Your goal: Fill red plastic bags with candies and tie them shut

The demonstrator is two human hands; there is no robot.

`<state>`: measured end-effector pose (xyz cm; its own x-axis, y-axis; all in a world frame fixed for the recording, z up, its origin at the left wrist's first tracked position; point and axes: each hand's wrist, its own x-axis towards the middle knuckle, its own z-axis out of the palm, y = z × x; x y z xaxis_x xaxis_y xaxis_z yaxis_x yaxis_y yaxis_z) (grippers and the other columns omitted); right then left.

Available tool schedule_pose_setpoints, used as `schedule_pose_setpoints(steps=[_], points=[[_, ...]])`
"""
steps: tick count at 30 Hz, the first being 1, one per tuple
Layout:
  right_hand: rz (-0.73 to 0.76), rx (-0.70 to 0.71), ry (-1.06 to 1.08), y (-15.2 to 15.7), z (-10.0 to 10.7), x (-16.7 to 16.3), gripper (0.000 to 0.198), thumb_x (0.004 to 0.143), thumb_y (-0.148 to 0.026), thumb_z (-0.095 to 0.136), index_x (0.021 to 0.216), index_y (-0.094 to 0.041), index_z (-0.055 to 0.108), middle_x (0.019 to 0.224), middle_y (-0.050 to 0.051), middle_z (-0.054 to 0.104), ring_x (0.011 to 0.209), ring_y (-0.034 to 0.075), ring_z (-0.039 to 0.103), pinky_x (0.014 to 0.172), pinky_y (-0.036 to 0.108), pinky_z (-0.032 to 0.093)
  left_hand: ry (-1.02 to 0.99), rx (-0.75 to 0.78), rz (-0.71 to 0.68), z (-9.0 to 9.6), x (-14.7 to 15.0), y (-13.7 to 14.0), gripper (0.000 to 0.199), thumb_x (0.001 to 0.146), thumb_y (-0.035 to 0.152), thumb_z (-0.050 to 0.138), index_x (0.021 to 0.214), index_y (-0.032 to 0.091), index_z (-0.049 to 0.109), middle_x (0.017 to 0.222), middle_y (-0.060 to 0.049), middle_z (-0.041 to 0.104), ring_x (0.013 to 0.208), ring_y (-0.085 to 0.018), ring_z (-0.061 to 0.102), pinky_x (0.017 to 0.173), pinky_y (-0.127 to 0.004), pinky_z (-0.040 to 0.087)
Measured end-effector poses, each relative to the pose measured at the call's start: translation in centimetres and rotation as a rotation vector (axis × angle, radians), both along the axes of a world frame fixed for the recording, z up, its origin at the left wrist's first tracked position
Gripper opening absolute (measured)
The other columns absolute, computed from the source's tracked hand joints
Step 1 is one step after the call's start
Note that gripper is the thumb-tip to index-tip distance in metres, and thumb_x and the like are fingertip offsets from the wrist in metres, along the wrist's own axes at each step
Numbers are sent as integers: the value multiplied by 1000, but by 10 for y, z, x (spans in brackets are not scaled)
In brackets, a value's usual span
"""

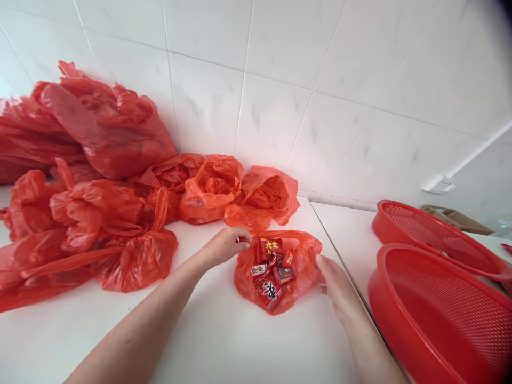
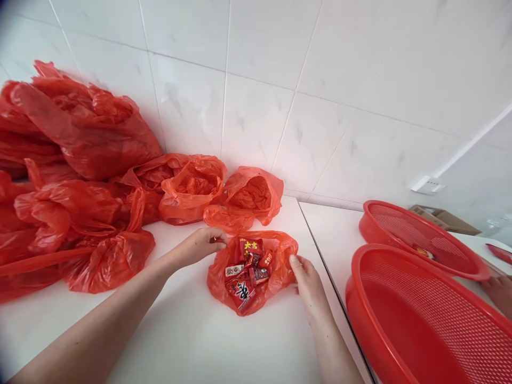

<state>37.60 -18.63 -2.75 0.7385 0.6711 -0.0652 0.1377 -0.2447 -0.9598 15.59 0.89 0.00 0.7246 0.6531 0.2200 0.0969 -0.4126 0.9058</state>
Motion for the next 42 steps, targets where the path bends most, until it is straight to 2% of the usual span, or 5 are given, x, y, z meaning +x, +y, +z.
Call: schedule_pose_setpoints(steps=[11,17,29,32,42], points=[[-217,730,120,23,79,10,21,69,-32,72,75,-18,57,65,-4,56,54,7,49,47,18,39,-593,69,196,122,34,-12,14,81,31,58,78,19,52,62,3,52,52,-8,49,49,-18,41],[-311,994,81,32,114,12,13,73,-24,66,72,-18,55,75,-2,57,71,10,59,62,22,49,-502,317,490,133,33,-5,16,81,31,58,72,19,54,57,4,51,47,-7,42,44,-18,32],[558,466,101,61,134,-31,52,76,-39,66,123,-27,48,53,-9,46,43,6,36,39,17,24,-389,-35,63,132,46,-32,12,78,27,64,86,18,60,71,1,59,58,-8,53,54,-20,44],[609,324,20,65,133,-42,43,71,-33,69,112,-25,58,57,-6,47,50,9,42,43,20,29,-336,-35,-148,130,46,-47,26,81,24,62,106,21,58,89,-4,64,77,-15,61,67,-27,50],[528,282,50,73,123,-32,18,85,-33,46,80,-21,58,58,-3,47,48,10,38,45,23,30,-144,451,87,90,51,-50,29,73,12,67,98,27,62,92,0,60,84,-15,56,74,-26,46]])
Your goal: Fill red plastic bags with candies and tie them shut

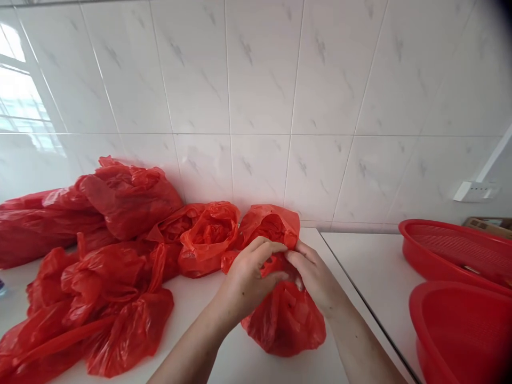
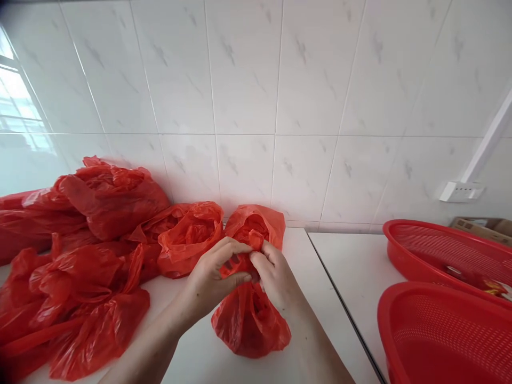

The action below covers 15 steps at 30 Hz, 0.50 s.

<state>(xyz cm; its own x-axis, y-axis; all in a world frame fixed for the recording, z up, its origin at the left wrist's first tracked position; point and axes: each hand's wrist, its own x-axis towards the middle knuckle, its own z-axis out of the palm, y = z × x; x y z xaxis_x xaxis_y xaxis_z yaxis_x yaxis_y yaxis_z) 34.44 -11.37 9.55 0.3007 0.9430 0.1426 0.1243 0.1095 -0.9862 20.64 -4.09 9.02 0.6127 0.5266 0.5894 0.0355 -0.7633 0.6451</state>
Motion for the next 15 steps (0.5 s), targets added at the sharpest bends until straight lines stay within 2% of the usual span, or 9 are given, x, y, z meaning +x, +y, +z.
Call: schedule_pose_setpoints(steps=[3,6,8,10,11,13,15], points=[[117,4,-15,-2,-1,5,26,90,-35,38,79,-20,55,56,-2,52,49,11,41,50,24,35,-1,-56,51,-9,2,6,11,78,12,57,79,22,60,78,2,59,71,-12,54,66,-24,43],[193,32,-36,-5,1,10,32,91,-36,33,94,-18,60,58,-2,55,50,11,42,52,24,36,1,-164,107,-16,2,11,7,79,17,57,74,21,56,73,1,59,68,-13,52,63,-25,42],[244,50,-87,-8,2,13,41,93,-38,29,100,-19,64,66,0,57,58,12,47,61,26,40,-16,-221,113,-18,1,13,6,80,19,55,75,21,54,84,-1,62,77,-15,55,69,-26,43],[268,44,-159,-9,2,15,45,94,-39,29,94,-19,69,76,2,58,69,13,51,69,27,42,-38,-291,44,-20,0,13,7,83,21,52,76,20,51,102,-4,62,90,-17,56,76,-28,43],[267,30,-195,-9,1,16,41,92,-38,33,91,-20,70,78,2,58,72,13,51,70,27,42,-37,-325,-5,-20,0,12,7,84,22,51,77,20,50,105,-4,61,92,-17,56,77,-28,43],[227,-10,-259,-8,-2,17,26,86,-31,46,97,-24,68,82,0,57,73,13,51,67,26,41,-9,-370,-55,-21,-1,11,9,86,25,49,79,21,47,92,-2,60,82,-15,54,70,-25,42],[121,-43,-339,-5,-6,18,29,78,-24,53,106,-29,62,81,-3,56,70,12,50,64,25,41,23,-359,-22,-20,0,10,10,87,26,48,78,21,46,75,3,53,68,-12,46,61,-22,37]])
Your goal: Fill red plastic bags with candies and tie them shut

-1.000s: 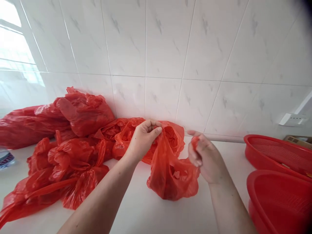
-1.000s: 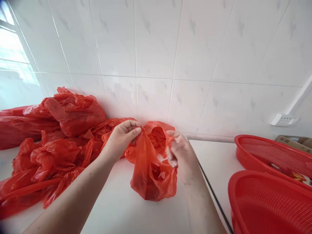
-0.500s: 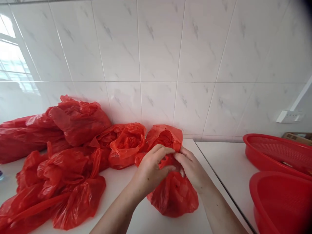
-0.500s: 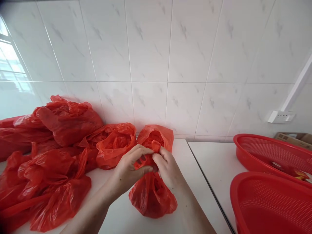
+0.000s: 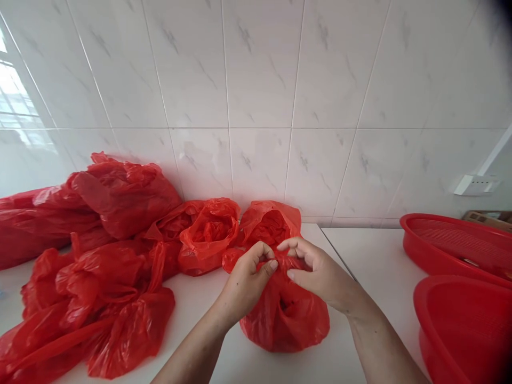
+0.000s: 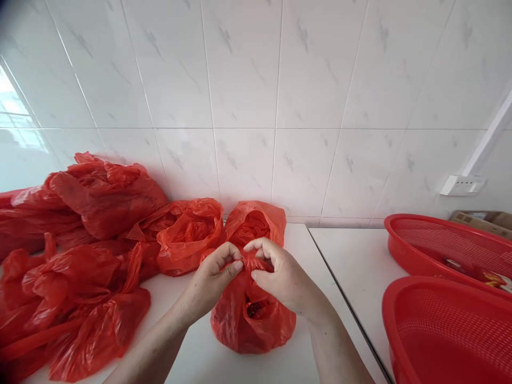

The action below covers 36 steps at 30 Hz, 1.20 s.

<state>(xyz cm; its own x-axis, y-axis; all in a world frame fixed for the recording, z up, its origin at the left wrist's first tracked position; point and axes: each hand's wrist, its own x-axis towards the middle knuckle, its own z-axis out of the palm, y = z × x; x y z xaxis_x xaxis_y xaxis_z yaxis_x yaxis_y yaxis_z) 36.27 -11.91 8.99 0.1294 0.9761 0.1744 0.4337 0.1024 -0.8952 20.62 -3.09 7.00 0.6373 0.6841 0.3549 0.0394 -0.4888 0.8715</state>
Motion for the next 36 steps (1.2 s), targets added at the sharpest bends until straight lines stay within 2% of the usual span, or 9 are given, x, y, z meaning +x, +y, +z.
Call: schedule_pose_setpoints(steps=[6,9,13,18,21,24,29,33,36], points=[[-324,-22,-181,10,-8,1,12,76,-29,52,81,-27,63,64,-4,55,52,11,43,48,24,31,59,53,71,2,1,-6,11,83,25,53,74,21,48,68,5,51,62,-10,42,55,-21,33],[-308,-2,-101,12,-10,-1,18,77,-24,46,76,-25,64,63,-4,57,50,10,43,47,23,31,107,105,101,1,2,-7,10,81,24,56,73,21,50,68,5,54,62,-11,45,57,-22,34],[-160,26,114,9,-6,0,24,76,-22,47,92,-22,66,74,-1,63,66,13,56,64,26,44,155,181,130,-2,1,-4,9,79,24,59,73,22,52,71,4,59,68,-14,52,64,-25,40],[-71,61,345,12,-9,12,25,78,-31,54,98,-20,65,90,3,67,80,15,61,76,29,47,144,348,107,-2,-9,-4,13,79,17,57,70,22,50,101,-1,60,95,-19,54,82,-30,42],[-340,52,241,28,-29,27,23,75,-29,52,91,-20,66,78,1,67,66,14,59,62,27,45,241,392,47,0,-24,-11,15,77,12,56,68,21,48,107,-3,58,102,-20,52,86,-31,41],[-573,36,73,44,-57,44,25,71,-23,46,86,-19,66,81,3,68,63,15,58,59,27,42,397,359,-67,-2,-43,-22,19,75,7,55,68,21,45,93,-1,59,88,-17,53,78,-27,41],[-613,14,-12,59,-93,64,22,70,-20,47,77,-18,67,84,5,69,68,15,59,67,27,42,627,212,-142,-11,-67,-29,22,71,7,62,66,21,45,82,3,58,77,-14,52,71,-24,39],[-629,-10,-28,58,-112,80,30,75,-40,50,92,-20,65,86,3,68,71,16,61,66,26,44,469,79,-197,-15,-67,-26,12,76,17,65,78,22,55,90,1,60,83,-14,55,77,-25,42],[-728,-55,-52,50,-128,93,42,77,-52,44,94,-18,63,89,8,68,71,20,61,65,30,43,272,105,-133,-16,-52,-28,29,75,28,70,102,24,58,116,-5,56,106,-20,52,93,-32,42]])
